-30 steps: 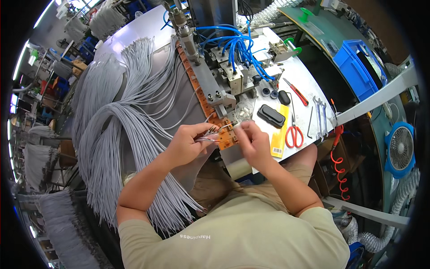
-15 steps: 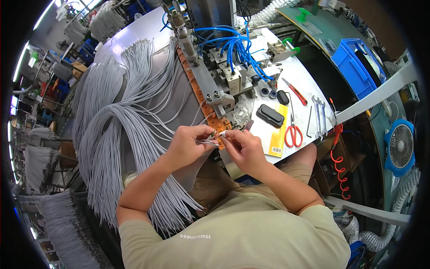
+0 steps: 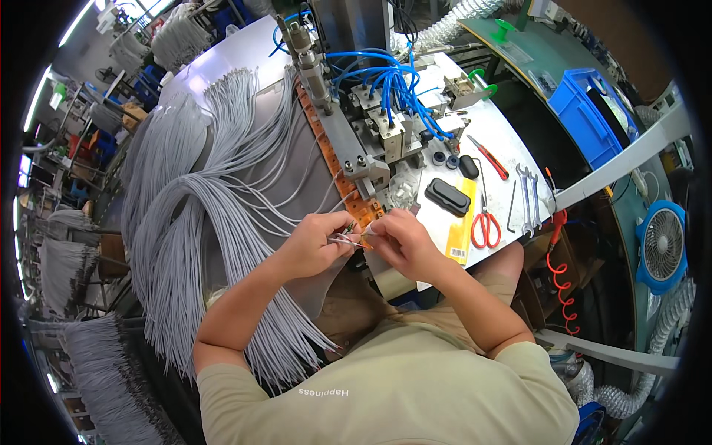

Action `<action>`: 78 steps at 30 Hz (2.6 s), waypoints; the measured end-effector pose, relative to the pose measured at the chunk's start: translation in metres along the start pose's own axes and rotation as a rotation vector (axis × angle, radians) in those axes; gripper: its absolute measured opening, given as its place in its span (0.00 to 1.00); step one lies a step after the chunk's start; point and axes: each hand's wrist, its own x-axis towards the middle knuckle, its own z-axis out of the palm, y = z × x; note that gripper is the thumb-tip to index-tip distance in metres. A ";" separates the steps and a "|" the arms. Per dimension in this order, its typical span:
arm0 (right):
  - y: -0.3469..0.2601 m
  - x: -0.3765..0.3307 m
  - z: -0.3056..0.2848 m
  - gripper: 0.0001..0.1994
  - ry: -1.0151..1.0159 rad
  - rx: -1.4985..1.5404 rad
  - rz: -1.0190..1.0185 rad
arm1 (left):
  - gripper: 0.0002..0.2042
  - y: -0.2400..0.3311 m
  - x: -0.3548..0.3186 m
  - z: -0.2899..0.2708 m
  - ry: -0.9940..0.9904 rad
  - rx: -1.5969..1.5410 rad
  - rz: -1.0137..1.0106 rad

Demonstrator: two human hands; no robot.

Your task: The person takes cables from a bundle one by one, wraps tape around each wire end by hand, and positions them into a machine fixture.

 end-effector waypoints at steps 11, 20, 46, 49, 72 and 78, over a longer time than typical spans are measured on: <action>0.033 0.000 0.004 0.08 0.174 0.112 0.486 | 0.09 0.020 -0.006 0.003 0.350 0.271 0.240; 0.043 0.007 0.004 0.09 0.118 0.502 0.748 | 0.12 0.001 -0.002 0.000 -0.166 0.226 0.190; 0.035 0.007 0.009 0.09 0.178 0.302 0.724 | 0.12 -0.008 -0.001 0.007 0.242 0.878 0.215; 0.035 0.004 0.012 0.08 0.213 0.317 0.705 | 0.10 -0.008 0.001 0.007 0.275 0.866 0.259; 0.047 0.002 0.017 0.08 0.231 0.591 0.889 | 0.04 -0.016 0.007 0.013 0.343 0.866 0.349; 0.010 0.000 -0.002 0.08 0.303 0.471 0.844 | 0.08 -0.008 0.005 0.011 0.315 0.465 0.356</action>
